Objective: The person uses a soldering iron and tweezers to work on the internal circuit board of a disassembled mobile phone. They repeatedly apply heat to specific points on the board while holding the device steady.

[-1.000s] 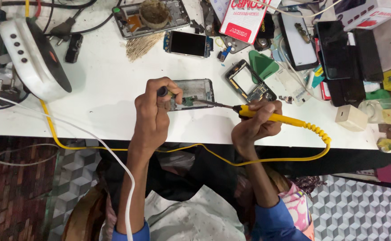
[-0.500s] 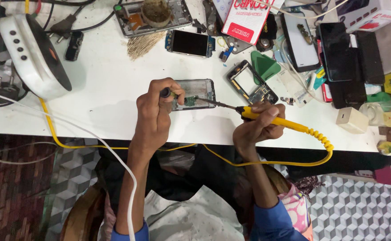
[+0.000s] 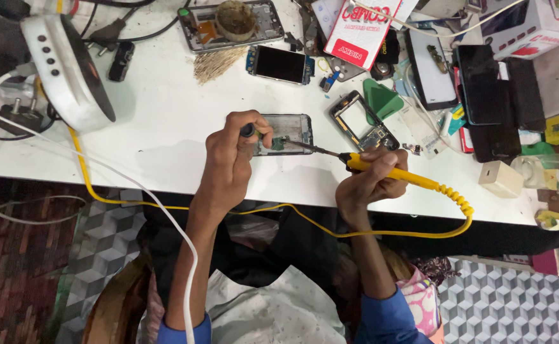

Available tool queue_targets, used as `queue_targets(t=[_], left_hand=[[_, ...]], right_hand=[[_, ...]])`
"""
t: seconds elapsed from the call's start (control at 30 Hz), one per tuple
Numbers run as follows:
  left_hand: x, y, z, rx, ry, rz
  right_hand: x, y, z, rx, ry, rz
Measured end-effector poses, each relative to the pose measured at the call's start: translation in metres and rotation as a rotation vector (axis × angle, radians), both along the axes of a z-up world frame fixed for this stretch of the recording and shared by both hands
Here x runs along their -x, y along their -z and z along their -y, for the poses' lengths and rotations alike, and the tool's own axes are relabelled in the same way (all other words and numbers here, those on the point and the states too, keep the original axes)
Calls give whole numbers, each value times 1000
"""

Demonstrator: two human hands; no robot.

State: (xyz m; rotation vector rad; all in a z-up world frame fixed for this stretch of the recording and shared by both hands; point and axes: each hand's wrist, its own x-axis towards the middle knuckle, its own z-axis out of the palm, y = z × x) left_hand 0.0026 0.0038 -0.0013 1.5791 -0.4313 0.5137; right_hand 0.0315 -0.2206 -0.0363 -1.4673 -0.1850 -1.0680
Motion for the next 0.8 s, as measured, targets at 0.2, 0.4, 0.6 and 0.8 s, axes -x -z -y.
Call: queue_targets(t=[0.2,0.4,0.6,0.8], left_hand=[[-5,3,0,115,-13,-97],[-4,3,1,72,-7,-109],[-7,2,1,-4,-51,-60],[-5,3,0,-4,-45,-67]], right_hand=[[11,-21,-10,186,45,-73],[20,-36,-21,315,159,-142],[19,-40,-21,331,162,-130],[23,-39,-22,338,192,-112]])
